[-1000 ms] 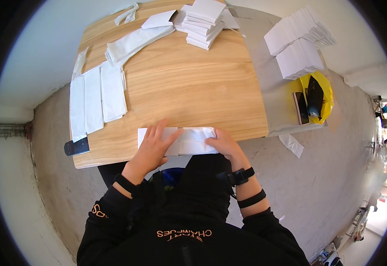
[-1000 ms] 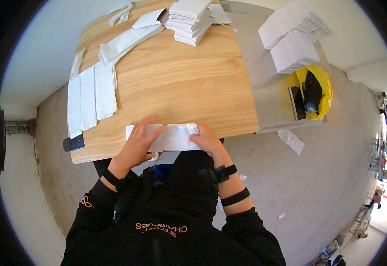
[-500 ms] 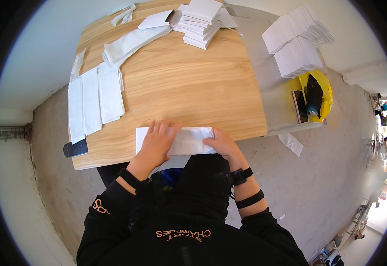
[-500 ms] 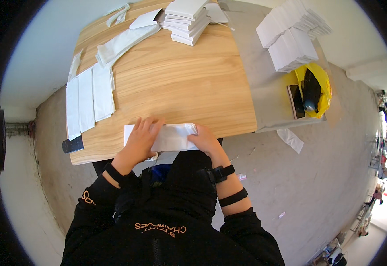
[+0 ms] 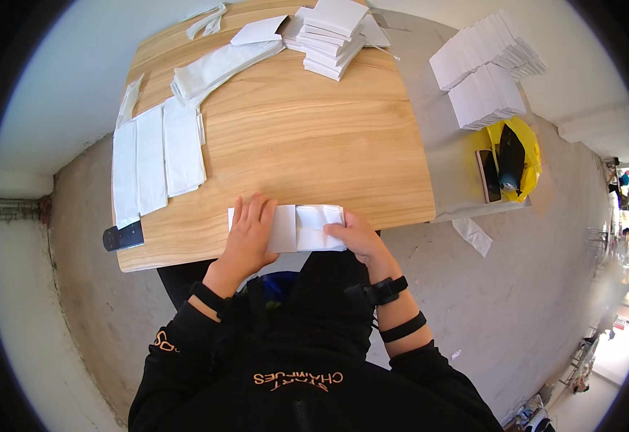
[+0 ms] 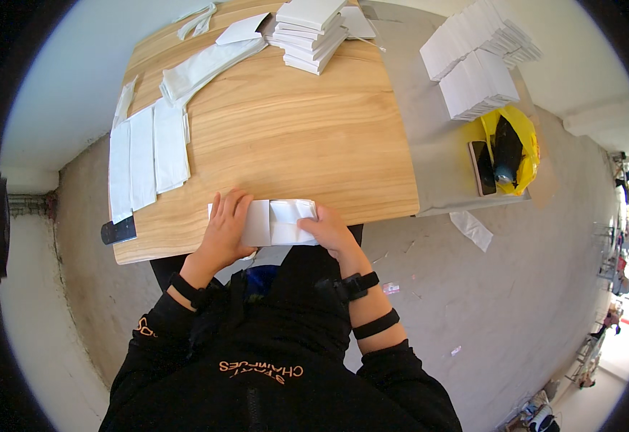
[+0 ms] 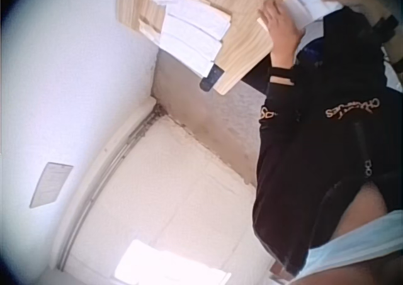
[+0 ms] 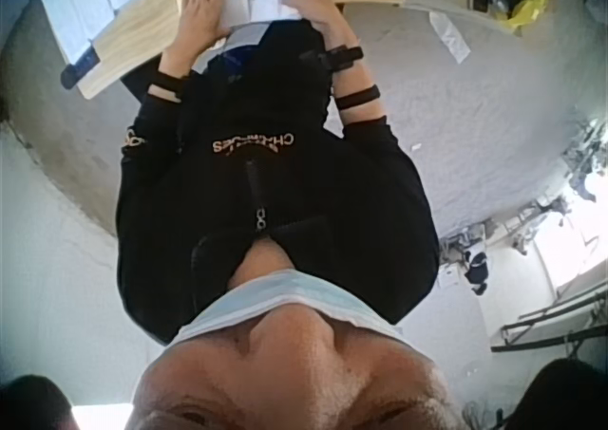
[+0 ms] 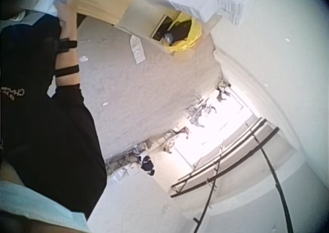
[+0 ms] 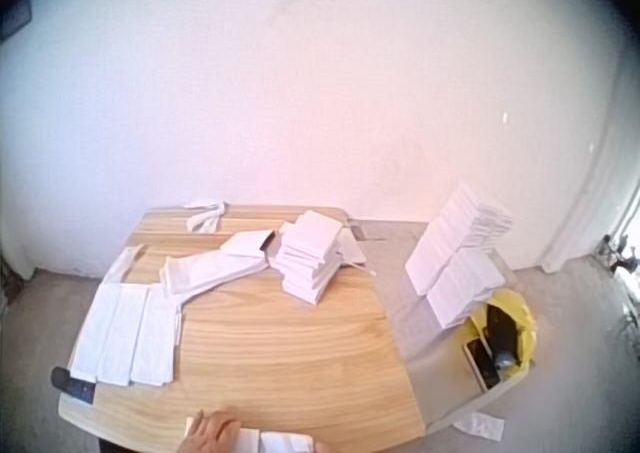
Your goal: Folding long white foam or plastic strips into uniform rectangular shapes on a table.
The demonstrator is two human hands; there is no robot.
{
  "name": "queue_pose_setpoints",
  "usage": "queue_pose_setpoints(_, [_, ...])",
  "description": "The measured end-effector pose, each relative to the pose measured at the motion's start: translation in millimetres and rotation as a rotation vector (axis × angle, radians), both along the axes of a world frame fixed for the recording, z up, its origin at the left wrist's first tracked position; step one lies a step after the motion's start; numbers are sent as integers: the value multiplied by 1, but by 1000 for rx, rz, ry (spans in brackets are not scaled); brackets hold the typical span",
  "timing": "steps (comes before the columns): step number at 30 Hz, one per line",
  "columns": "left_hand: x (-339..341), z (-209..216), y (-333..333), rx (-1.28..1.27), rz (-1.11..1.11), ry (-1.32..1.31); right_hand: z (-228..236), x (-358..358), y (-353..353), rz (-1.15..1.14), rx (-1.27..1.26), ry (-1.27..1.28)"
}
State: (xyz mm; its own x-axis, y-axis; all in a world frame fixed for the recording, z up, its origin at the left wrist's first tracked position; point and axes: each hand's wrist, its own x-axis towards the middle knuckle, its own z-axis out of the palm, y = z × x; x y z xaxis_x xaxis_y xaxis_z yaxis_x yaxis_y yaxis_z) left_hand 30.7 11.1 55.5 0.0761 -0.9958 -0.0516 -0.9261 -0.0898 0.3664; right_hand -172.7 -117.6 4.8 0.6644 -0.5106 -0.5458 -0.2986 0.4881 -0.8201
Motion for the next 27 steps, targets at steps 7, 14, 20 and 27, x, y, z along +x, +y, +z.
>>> queue_pose_setpoints(7, [-7, 5, 0, -56, -18, -8, 2, 10, 1, 51, -62, -6])
queue_pose_setpoints(14, [-7, 5, 7, -73, 51, 16, 3, 12, 3, 123, -377, 178])
queue_pose_setpoints(20, [-12, 6, 9, -76, 60, 57, -3, 19, 18, 13, -404, 142])
queue_pose_setpoints(27, [-12, 5, 13, -93, 150, 29, 8, 19, 20, -80, -329, 46])
